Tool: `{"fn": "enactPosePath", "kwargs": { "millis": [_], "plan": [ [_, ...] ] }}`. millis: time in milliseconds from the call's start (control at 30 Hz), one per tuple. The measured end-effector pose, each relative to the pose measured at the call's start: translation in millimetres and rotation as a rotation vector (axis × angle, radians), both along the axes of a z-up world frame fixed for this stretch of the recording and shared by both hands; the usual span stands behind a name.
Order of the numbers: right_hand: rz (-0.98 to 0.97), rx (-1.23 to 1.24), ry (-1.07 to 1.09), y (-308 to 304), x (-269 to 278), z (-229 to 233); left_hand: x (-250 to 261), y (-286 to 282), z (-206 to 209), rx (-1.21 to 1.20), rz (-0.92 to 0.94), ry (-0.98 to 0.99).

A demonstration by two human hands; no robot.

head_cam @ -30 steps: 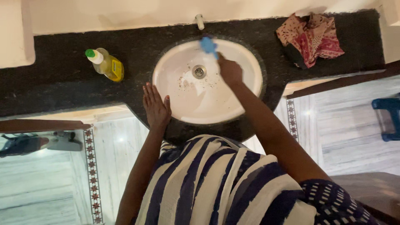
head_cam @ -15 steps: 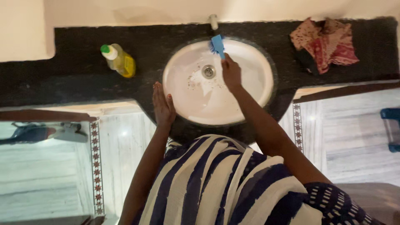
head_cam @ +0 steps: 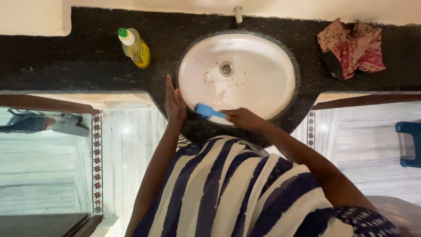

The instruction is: The person scrubs the inside of a white bathroom sink using a blue brush, then wipes the sink and surrounding countertop with a patterned cloth. The person moves a yellow bottle of liquid soap aside to clean the area underneath it.

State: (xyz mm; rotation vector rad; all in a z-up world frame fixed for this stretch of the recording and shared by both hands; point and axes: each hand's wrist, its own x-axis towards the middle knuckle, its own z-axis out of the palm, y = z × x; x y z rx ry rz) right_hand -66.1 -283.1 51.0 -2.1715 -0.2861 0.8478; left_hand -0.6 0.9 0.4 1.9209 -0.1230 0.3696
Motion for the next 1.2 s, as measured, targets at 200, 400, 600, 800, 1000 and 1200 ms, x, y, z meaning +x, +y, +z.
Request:
{"fn": "enactPosePath", "kwargs": {
  "millis": [200, 400, 600, 800, 1000, 1200],
  "plan": [
    [0.039, -0.086, -0.019, -24.8, 8.3, -9.5, 1.0, 0.8, -11.0, 0.077, -0.048, 0.006],
    [-0.446, 0.240, 0.165, 62.5, 65.2, -10.8, 5.9, 1.1, -24.2, 0.230, -0.065, 0.047],
    [-0.323, 0.200, 0.129, 46.9, 53.4, -13.5, 2.7, 2.3, -21.3, 0.144, -0.050, 0.043],
    [-0.269, 0.158, 0.242, 8.6, 23.8, -2.6, 0.7, 2.3, -21.0, 0.157, -0.063, 0.021],
    [-0.483, 0.267, 0.312, 51.3, 46.4, -14.7, 3.4, 0.6, -25.5, 0.283, -0.097, -0.021],
    [-0.666, 0.271, 0.195, 62.3, 112.2, -111.2, 4.2, -1.3, -28.9, 0.360, -0.102, 0.003]
  ]
}}
